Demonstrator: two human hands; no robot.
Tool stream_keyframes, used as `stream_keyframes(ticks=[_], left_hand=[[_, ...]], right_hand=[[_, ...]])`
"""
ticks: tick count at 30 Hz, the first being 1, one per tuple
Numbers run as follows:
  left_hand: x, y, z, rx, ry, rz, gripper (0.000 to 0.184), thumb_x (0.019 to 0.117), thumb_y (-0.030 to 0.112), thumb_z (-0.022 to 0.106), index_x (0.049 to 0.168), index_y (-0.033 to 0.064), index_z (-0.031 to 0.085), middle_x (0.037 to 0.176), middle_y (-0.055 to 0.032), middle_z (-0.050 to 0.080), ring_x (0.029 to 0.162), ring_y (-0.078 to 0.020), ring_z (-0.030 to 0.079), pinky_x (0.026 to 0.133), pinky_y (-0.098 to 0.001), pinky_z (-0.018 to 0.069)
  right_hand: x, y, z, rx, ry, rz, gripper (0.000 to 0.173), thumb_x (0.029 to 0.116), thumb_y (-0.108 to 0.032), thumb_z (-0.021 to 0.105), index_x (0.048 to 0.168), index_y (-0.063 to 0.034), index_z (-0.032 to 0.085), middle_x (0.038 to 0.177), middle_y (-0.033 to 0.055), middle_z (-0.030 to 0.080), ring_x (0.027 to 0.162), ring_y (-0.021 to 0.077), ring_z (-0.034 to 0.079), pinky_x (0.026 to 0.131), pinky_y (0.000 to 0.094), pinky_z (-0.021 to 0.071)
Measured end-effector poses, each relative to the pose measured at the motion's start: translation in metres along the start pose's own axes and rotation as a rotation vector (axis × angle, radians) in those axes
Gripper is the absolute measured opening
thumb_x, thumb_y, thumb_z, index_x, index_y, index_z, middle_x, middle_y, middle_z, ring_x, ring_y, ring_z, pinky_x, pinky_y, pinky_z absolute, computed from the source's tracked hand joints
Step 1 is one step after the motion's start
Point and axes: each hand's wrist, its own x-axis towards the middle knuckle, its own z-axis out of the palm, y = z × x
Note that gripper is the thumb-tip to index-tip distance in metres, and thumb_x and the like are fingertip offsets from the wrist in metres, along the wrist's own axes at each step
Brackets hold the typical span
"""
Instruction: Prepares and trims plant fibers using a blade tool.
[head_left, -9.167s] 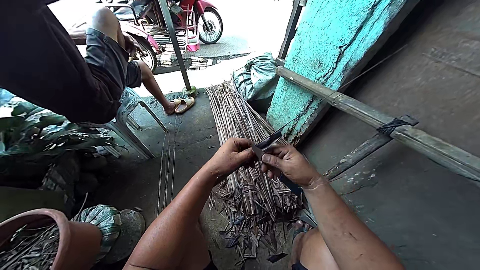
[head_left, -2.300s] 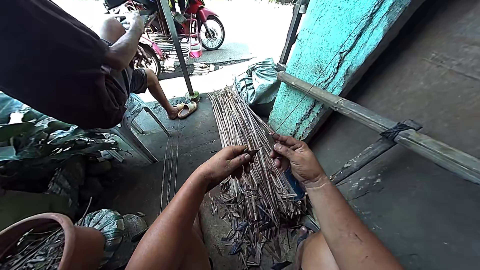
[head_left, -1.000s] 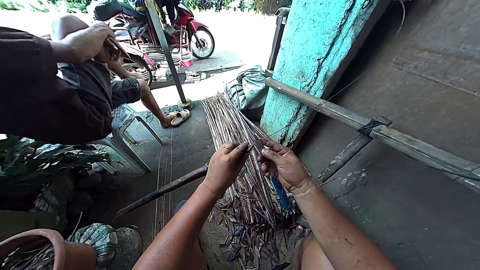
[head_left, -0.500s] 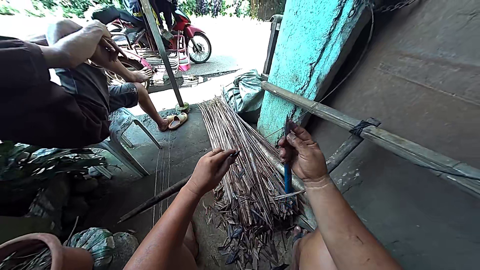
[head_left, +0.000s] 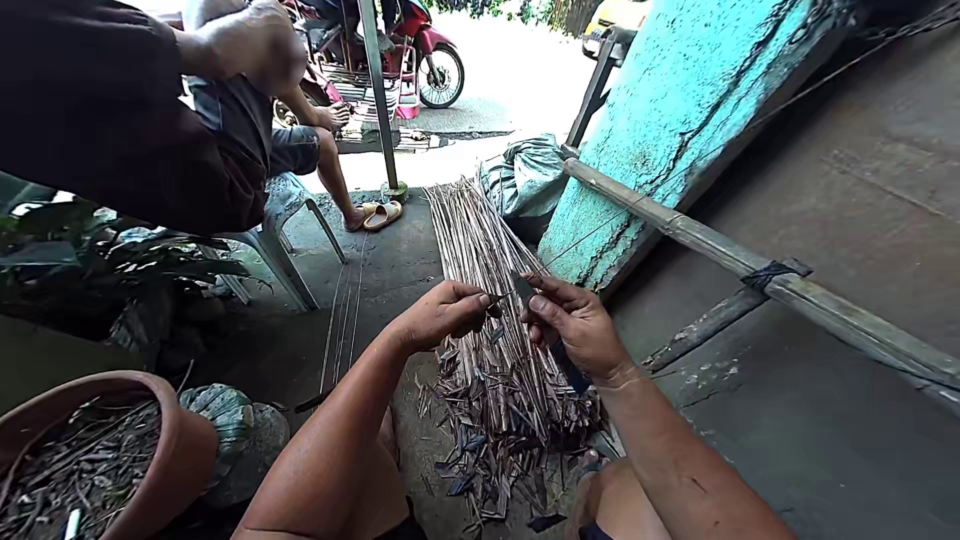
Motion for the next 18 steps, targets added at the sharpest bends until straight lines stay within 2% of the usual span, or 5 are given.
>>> stream_keyframes(ticks=[4, 9, 12, 15, 18], left_hand=[[-0.002, -0.001, -0.007, 0.048, -0.014, -0.037, 0.038, 0.1094, 0.024, 0.041, 0.103, 0.005, 0.073, 0.067, 0.0066, 0.061, 0.051, 0.0009, 0.05, 0.049, -0.0165, 0.0415], [-0.005, -0.006, -0.011, 0.231, 0.048, -0.008, 0.034, 0.1079, 0.028, 0.046, 0.098, 0.009, 0.073, 0.071, 0.0088, 0.064, 0.053, 0.0034, 0.05, 0.05, -0.016, 0.0408], [-0.003, -0.006, -0.002, 0.228, 0.122, 0.073, 0.032, 0.107, 0.027, 0.048, 0.102, 0.0078, 0.074, 0.076, 0.0088, 0.065, 0.059, 0.0042, 0.053, 0.056, -0.0156, 0.0447], [0.0, -0.001, 0.011, 0.23, 0.168, 0.159, 0.031, 0.1058, 0.027, 0.053, 0.111, 0.0068, 0.075, 0.089, 0.0055, 0.069, 0.072, 0.0033, 0.058, 0.068, -0.0166, 0.0496], [0.0, 0.0, 0.015, 0.29, 0.216, 0.233, 0.031, 0.1043, 0.028, 0.054, 0.11, 0.008, 0.076, 0.093, 0.0022, 0.071, 0.081, 0.0009, 0.063, 0.077, -0.0196, 0.0522]], right_hand=[[0.005, -0.016, -0.015, 0.061, 0.09, -0.054, 0.03, 0.104, -0.003, 0.052, 0.133, 0.0021, 0.061, 0.086, 0.0128, 0.073, 0.059, 0.013, 0.067, 0.054, 0.0255, 0.0589], [0.005, -0.037, -0.03, 0.102, 0.221, -0.087, 0.031, 0.1047, -0.002, 0.048, 0.132, -0.0002, 0.061, 0.083, 0.0133, 0.072, 0.057, 0.0132, 0.066, 0.052, 0.0254, 0.0575], [-0.001, -0.044, -0.023, 0.04, 0.223, -0.001, 0.034, 0.1048, -0.003, 0.048, 0.137, 0.0013, 0.055, 0.082, 0.0106, 0.071, 0.057, 0.0122, 0.064, 0.052, 0.0253, 0.0566], [-0.011, -0.038, 0.002, 0.019, 0.201, 0.133, 0.036, 0.1055, -0.004, 0.049, 0.14, 0.0043, 0.053, 0.083, 0.0113, 0.07, 0.058, 0.0134, 0.064, 0.052, 0.027, 0.0559], [-0.017, -0.046, 0.011, 0.038, 0.3, 0.126, 0.034, 0.106, -0.003, 0.048, 0.139, 0.0047, 0.054, 0.082, 0.0127, 0.07, 0.056, 0.0142, 0.064, 0.05, 0.0273, 0.0557]])
